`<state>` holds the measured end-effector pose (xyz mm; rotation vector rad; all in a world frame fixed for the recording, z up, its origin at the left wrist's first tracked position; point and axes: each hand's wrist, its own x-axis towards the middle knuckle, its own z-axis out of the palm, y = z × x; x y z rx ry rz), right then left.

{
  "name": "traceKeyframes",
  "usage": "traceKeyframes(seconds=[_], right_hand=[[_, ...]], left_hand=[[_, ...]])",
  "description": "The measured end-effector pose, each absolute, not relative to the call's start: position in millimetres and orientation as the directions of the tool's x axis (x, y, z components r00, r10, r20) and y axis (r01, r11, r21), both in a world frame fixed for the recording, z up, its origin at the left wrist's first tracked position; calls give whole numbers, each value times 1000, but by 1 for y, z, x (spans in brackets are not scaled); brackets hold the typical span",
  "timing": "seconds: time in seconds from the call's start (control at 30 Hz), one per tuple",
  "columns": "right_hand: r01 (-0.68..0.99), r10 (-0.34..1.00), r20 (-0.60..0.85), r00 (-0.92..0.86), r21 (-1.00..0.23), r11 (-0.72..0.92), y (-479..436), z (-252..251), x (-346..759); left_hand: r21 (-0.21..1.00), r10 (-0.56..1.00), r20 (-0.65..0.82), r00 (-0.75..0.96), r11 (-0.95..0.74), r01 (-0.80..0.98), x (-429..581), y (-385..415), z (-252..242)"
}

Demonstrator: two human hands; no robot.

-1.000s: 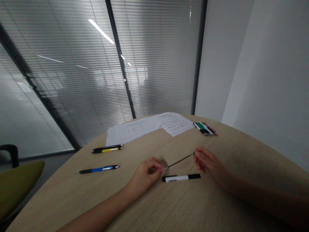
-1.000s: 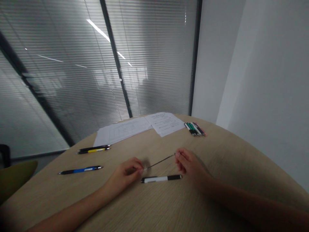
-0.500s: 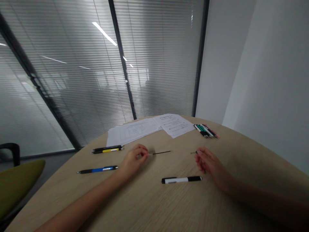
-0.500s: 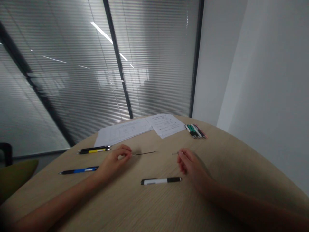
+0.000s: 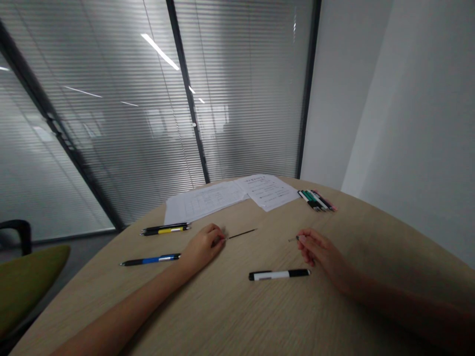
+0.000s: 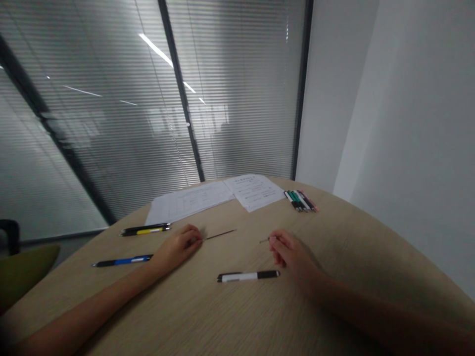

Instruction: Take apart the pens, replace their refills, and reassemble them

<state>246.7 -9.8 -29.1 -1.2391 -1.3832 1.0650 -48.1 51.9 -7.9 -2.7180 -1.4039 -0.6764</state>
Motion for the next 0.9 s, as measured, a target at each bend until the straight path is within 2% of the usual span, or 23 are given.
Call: traceKeyframes(seconds=[0.1, 0.2, 0.33, 0.47, 0.7, 0.9], right_hand=[[263, 990, 140, 2, -955, 135, -9, -30, 247], [379, 950, 309, -42, -875, 301, -10, -30, 248], [437, 830, 516, -210, -710, 552, -12, -31, 250], [469, 704, 647, -293, -544, 695, -16, -32, 248], [491, 483, 751, -450, -243, 836, -32, -21, 242], [454, 411, 743, -529, -161, 876, -36, -22, 241]], left_hand=[[93, 753, 425, 502, -588, 803, -46, 48, -7], [79, 729, 461, 507, -602, 795, -36, 38, -3], [184, 708, 432, 559, -676, 713, -12, 10, 5], [299, 692, 370, 620, -721, 626, 9, -14, 9], [461, 672, 318, 668, -726, 511, 25, -31, 8], [567, 703, 286, 651, -672, 476, 33, -41, -1]])
